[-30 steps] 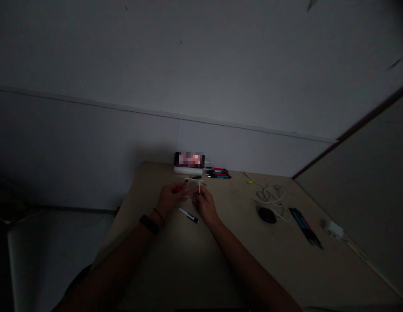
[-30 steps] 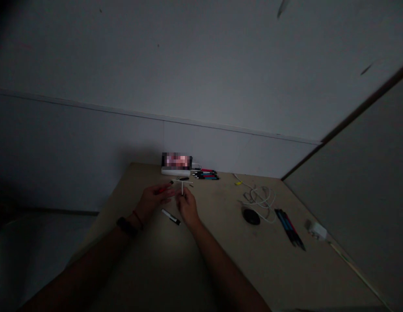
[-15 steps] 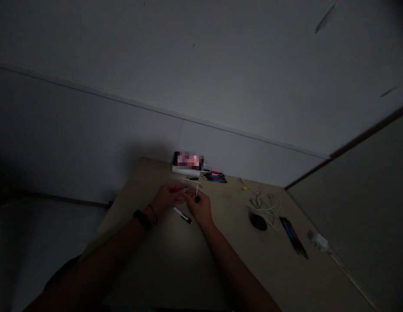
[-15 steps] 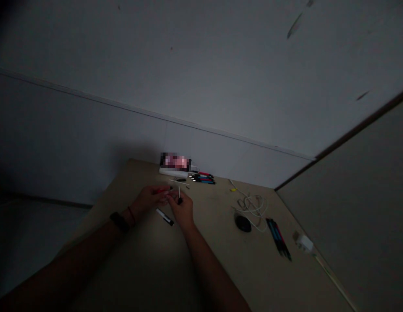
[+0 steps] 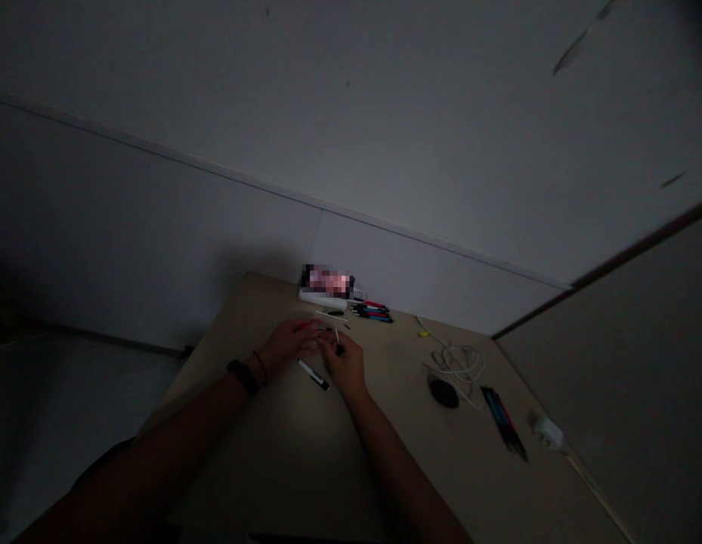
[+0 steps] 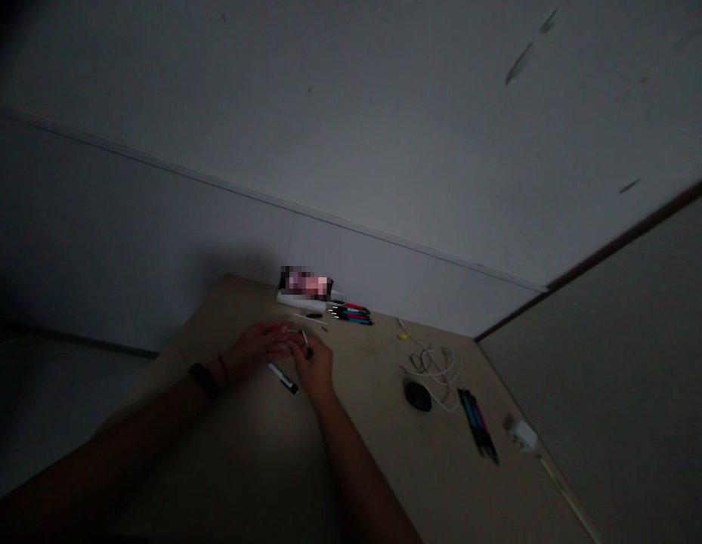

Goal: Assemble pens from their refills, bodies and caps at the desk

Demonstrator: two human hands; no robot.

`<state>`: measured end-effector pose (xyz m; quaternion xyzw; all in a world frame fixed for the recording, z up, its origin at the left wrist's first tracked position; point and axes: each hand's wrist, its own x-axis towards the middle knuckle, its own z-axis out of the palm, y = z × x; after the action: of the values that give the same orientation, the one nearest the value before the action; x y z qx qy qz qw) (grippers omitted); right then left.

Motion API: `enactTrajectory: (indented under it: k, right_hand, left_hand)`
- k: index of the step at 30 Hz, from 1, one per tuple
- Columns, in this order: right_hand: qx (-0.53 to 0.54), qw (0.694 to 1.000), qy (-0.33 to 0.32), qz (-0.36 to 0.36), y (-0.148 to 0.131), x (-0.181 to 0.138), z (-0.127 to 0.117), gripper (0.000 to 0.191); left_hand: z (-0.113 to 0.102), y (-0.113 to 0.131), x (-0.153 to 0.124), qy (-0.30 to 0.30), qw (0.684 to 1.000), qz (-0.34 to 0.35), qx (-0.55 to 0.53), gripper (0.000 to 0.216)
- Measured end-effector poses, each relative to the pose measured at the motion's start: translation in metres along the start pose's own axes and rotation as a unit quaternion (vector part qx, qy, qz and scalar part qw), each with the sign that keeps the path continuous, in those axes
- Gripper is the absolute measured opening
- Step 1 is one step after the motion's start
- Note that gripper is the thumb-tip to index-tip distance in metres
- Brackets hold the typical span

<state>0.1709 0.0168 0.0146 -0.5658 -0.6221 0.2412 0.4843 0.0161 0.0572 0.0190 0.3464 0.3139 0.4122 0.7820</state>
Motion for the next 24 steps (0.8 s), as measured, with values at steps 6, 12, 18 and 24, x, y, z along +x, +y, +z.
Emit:
enactTrajectory:
  k: [6, 12, 18, 24]
  right_hand:
    - [0.021, 1.000, -0.003, 0.015, 0.0004, -0.0005, 0.0015, 0.028]
    - [0.025, 0.999, -0.001, 0.026, 0.0001, 0.0007, 0.0013, 0.027]
    - [0.055, 0.998, 0.002, 0.031, -0.0003, 0.0011, 0.0032, 0.029]
    - [0.062, 0.995, 0.061, 0.047, -0.0018, 0.0040, 0.0008, 0.028]
  left_hand:
    - [0.0002, 0.0002, 0.0000, 0.004, 1.000, -0.006, -0.001, 0.049]
    - [0.0009, 0.0006, -0.0007, 0.013, 1.000, 0.001, 0.001, 0.050]
    - [0.0011, 0.0021, 0.0001, 0.047, 0.993, 0.063, 0.091, 0.055]
    - [-0.0017, 0.0079, -0.0046, 0.130, 0.937, 0.195, 0.258, 0.038]
